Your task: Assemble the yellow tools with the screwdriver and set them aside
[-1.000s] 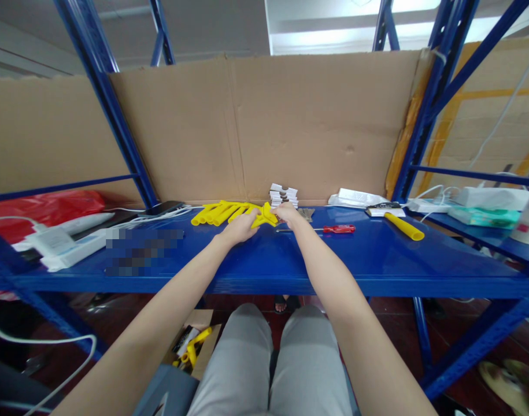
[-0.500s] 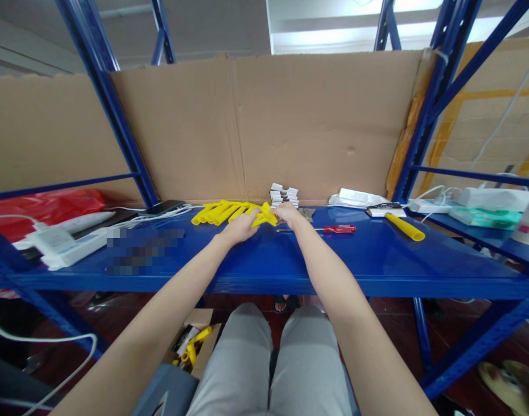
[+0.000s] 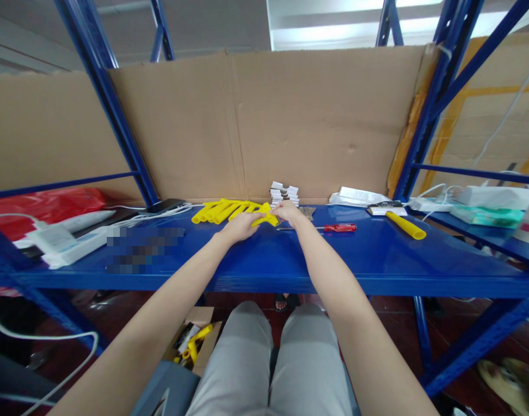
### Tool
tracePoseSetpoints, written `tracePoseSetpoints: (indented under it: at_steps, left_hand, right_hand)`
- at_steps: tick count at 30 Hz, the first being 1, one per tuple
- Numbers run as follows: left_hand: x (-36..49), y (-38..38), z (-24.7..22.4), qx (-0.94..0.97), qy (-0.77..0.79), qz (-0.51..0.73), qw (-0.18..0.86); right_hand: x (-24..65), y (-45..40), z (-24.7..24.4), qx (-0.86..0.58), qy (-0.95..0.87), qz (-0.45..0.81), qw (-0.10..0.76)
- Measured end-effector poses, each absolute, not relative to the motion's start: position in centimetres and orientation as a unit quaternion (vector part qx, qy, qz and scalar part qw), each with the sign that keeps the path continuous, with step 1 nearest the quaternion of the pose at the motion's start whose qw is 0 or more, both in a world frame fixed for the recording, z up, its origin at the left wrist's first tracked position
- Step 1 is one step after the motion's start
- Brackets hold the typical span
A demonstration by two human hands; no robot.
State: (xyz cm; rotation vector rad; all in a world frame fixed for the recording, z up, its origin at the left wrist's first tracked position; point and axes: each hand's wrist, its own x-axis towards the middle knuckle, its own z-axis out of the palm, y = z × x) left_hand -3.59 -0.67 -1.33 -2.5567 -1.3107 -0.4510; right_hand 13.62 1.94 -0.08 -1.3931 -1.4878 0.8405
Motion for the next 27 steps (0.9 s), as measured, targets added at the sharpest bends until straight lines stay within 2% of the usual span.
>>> tracePoseSetpoints:
  at_steps: [7,14,27]
  left_hand:
    - [-3.6,-0.7,-1.4,-0.876,-0.441,-0.154,0.119]
    - [-3.6,-0.5,-1.6,-0.888,-0.422,-0.142,0.118]
    - [-3.5,-1.1,-1.2,-0.888,-0.418,-0.157,0.108]
  right_hand:
    - [13.7,1.9,-0.2,-0.543,-0.593,0.38,0.457]
    - [14.6,2.0,-0.5,-0.512,-0.601,0.459,0.407]
    - [13.9,2.1,-0.5,-0.503,-0.584,0.481,0.418]
